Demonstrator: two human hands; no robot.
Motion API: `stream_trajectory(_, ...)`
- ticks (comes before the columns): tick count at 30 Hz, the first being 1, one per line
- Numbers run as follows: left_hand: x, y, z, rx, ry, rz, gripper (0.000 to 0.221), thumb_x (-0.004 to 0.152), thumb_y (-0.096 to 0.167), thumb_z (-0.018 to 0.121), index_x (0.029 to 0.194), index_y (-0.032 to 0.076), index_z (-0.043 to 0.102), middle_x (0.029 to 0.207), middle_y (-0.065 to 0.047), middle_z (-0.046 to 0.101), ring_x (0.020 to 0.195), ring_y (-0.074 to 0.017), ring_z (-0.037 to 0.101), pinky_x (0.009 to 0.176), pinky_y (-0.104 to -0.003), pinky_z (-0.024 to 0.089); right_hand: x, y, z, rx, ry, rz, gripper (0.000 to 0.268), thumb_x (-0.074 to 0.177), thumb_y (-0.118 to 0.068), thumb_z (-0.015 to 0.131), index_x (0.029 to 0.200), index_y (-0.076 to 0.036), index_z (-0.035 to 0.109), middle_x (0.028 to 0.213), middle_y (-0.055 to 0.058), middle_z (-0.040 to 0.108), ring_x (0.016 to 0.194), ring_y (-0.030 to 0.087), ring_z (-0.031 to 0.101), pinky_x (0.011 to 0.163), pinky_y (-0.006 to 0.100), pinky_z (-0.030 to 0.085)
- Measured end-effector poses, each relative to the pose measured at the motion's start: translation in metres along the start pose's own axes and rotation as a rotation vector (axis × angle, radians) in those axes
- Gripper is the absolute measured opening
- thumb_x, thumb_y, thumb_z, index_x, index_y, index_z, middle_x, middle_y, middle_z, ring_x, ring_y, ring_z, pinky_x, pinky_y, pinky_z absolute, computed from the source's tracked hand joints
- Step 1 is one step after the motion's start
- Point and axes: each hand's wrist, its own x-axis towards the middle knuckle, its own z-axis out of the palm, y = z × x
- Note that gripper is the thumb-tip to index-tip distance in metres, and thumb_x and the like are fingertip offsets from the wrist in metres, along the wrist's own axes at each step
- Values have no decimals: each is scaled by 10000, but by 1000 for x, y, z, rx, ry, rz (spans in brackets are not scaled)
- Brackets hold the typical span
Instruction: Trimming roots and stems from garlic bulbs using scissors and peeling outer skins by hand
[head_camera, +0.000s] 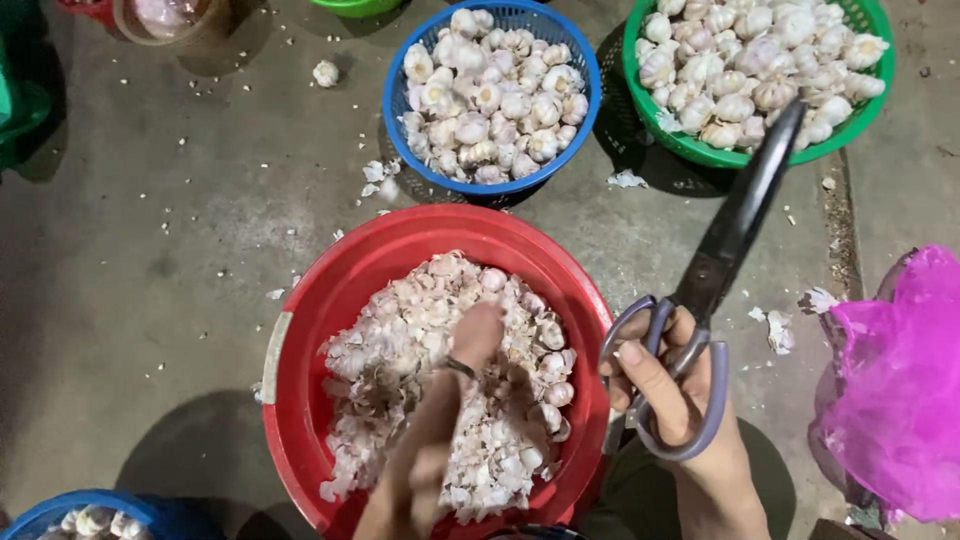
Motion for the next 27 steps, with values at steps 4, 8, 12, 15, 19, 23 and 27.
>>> stream_trajectory(4,18,-48,96,572,388,217,455,936,129,537,1386,61,555,1187,-157,549,941,-350,585,733,-480,535,-2,0,5,37,16,77,147,961,-172,619,987,-37,566,754,124,611,517,166,568,490,268,493)
stream_trajectory(8,-2,-31,59,-482,232,-21,413,1037,292,554,1317,66,352,730,-44,672,520,-152,609,413,-261,499,1,-7,11,36,15,69,172,953,-195,645,945,-39,573,732,96,585,534,163,555,522,263,468)
stream_trajectory(12,-63,16,-19,-1690,-302,-614,523,1076,438,467,1553,226,474,679,-67,626,428,-171,569,395,-328,528,4,-3,11,8,-19,78,192,957,-220,639,914,-47,571,718,89,612,493,148,560,507,250,462)
stream_trajectory(15,-178,99,-146,-936,-293,-507,1213,653,834,401,1622,209,23,1694,-162,128,1577,-370,195,1251,-686,153,6,-7,14,-3,-58,55,194,960,-230,634,947,-45,578,703,77,594,515,137,554,509,251,466)
stream_trajectory(19,-153,13,-56,-1588,-222,252,1538,538,928,684,1605,81,-30,1680,-234,-40,1551,-402,133,1193,-680,179,3,-7,21,41,-78,32,188,963,-223,626,933,-50,561,723,84,589,508,128,534,507,243,432)
stream_trajectory(23,-182,48,-101,-1889,-196,192,593,911,454,666,1299,21,553,1125,-178,707,924,-243,690,824,-353,617,0,-16,24,-36,-84,25,210,974,-234,618,889,-50,565,717,78,576,526,145,544,525,271,434)
stream_trajectory(27,-150,16,-65,-2033,-285,283,368,1071,317,497,1292,45,609,1218,-237,681,852,-257,719,662,-359,639,-2,-9,19,28,-41,84,171,973,-193,622,938,-35,568,746,120,606,540,162,558,533,260,448)
